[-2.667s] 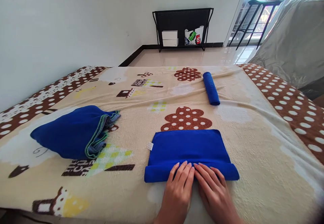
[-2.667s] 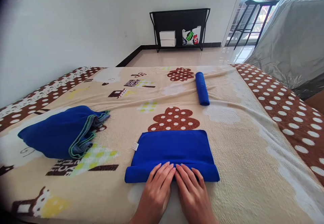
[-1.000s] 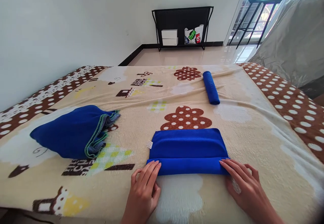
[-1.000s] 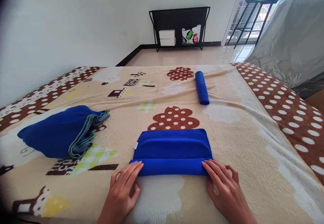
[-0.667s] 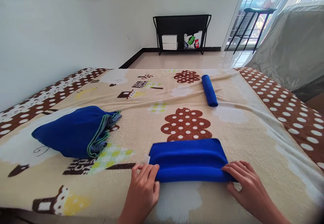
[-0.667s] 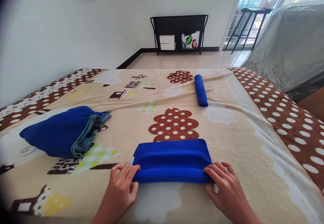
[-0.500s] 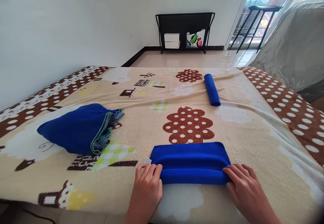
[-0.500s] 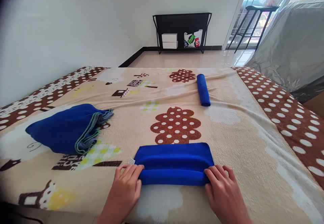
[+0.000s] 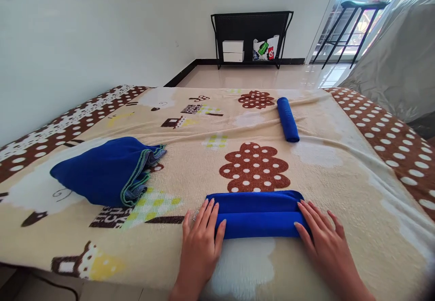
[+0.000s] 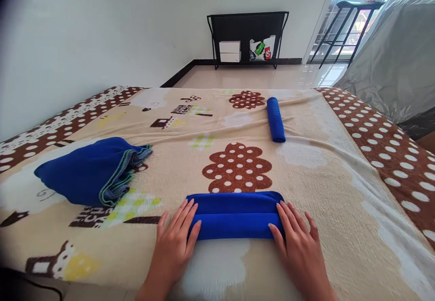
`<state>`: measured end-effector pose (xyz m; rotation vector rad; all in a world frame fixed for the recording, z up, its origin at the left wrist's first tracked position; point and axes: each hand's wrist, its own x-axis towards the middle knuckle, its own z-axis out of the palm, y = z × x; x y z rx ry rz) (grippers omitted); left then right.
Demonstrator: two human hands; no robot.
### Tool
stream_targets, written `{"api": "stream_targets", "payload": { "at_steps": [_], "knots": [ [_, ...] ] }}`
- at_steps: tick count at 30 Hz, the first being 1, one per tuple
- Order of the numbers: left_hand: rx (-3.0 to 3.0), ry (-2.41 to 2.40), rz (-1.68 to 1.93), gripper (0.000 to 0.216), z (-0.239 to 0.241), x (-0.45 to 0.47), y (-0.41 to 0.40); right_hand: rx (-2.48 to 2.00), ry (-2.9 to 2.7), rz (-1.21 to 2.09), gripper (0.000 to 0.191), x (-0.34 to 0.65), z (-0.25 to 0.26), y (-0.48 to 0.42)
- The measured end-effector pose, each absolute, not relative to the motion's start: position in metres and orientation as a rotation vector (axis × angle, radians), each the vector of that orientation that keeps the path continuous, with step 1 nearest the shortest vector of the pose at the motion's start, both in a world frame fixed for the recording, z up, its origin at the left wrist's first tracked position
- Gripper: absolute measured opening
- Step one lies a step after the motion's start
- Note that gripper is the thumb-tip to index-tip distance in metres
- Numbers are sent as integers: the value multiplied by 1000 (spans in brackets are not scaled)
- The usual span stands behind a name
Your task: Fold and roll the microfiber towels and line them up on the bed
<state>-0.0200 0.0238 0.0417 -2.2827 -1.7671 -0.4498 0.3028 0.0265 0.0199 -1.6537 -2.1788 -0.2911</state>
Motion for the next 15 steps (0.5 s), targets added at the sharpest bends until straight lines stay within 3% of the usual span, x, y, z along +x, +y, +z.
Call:
{"api": "stream_targets", "payload": {
  "at_steps": [7,15],
  "knots": [
    [-2587,-1627,-509,46,58,54,42,-1408,-2447,-136,48,229,45,41],
    [-2381,-1836,-327,47,38,-25,47,-1707,-2261,-73,55,305,12,53]
  ]
}}
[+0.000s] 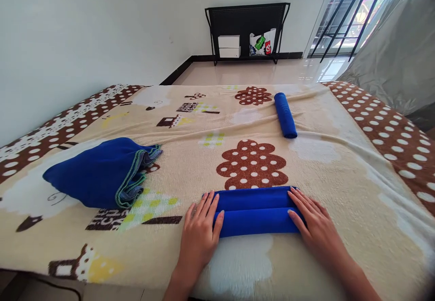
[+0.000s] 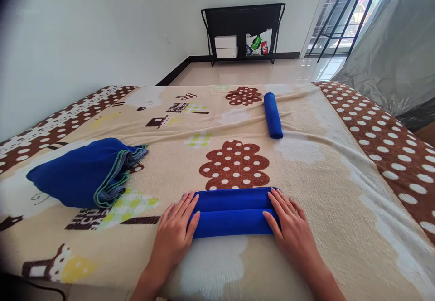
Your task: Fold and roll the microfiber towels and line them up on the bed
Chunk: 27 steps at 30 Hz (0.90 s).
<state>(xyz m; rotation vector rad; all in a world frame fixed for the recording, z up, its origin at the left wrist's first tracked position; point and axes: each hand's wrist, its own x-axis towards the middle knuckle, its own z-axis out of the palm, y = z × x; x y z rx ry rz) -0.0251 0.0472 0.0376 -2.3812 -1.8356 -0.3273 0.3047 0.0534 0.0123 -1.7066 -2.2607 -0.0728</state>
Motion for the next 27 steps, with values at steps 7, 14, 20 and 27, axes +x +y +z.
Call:
{"api": "stream_targets", "payload": {
  "at_steps": [7,14,20,27],
  "knots": [
    [-2400,-1562,-636,43,57,-50,24,-1478,-2264,-120,53,325,28,29],
    [-2396,-1630,-814,41,52,-34,2,-1385,-2275,-196,53,331,11,9],
    [-2403,-1683,-793,36,56,-36,17,-1407,-2234,-164,39,320,26,24],
    [-2605,-1825,-628,36,66,-46,5,-1384,-2292,118,31,326,39,0]
  ]
}}
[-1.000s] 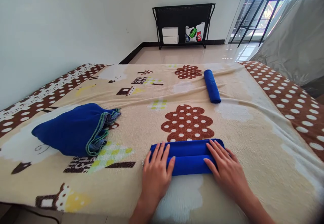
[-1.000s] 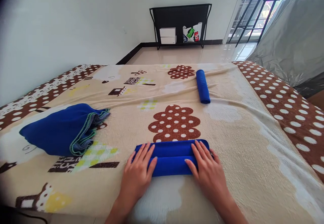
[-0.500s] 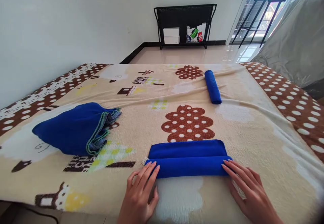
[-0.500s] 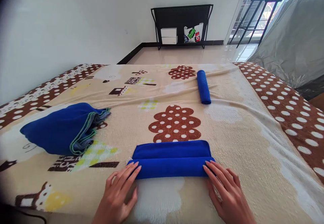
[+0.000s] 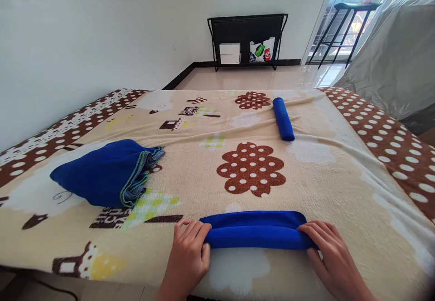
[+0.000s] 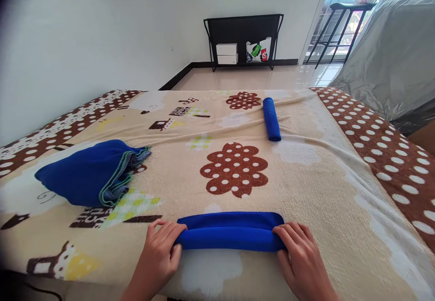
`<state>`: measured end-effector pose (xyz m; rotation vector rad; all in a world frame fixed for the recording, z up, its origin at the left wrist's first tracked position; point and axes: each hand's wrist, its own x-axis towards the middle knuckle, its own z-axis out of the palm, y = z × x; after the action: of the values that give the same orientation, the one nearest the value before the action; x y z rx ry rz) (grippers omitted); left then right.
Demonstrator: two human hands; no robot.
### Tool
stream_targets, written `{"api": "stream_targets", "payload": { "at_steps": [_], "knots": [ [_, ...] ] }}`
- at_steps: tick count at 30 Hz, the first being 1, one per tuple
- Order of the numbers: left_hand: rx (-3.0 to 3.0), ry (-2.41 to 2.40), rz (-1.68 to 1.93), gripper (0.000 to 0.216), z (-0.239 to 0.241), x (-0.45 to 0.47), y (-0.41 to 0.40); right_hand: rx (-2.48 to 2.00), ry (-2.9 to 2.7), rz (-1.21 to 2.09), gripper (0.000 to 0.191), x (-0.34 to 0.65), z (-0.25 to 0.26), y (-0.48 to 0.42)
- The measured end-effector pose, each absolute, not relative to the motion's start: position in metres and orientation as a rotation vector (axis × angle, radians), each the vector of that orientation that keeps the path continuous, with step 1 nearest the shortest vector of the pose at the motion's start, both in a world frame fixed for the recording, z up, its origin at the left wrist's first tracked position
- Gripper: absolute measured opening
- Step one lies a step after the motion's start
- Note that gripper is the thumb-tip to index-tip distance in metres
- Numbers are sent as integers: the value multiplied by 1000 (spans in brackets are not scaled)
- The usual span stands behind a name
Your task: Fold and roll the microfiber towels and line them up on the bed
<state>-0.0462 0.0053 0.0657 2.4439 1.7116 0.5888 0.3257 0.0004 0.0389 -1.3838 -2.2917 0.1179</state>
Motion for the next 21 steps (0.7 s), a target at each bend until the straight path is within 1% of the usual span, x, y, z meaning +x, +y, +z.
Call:
{"api": "stream_targets", "payload": {
  "at_steps": [3,5,7,8,11,13,15,17,21],
  "knots": [
    [2398,1807,483,33,69,-42,19,-1507,-2290,72,28,317,39,12],
    [2421,1933,442,33,71,-32,29,-1642,-2239,-82,29,303,41,23],
    [2489,2007,493,37,71,-12,33,-1677,-2184,-247,37,283,41,30],
    [2552,1961,542,39,69,0,33,-1622,-2206,-287,43,272,41,32],
    [2731,1671,583,43,61,35,28,-1375,-2394,-251,58,246,37,30],
    [2794,1615,484,51,53,42,22,-1323,-2476,-235,60,246,32,26],
    [2802,1686,379,58,47,30,17,-1368,-2472,-242,61,261,27,24],
    [2787,1763,328,60,42,6,14,-1381,-2462,-220,65,287,21,23],
    [2798,1789,341,60,37,-40,15,-1333,-2461,-136,65,328,11,26]
  ]
}}
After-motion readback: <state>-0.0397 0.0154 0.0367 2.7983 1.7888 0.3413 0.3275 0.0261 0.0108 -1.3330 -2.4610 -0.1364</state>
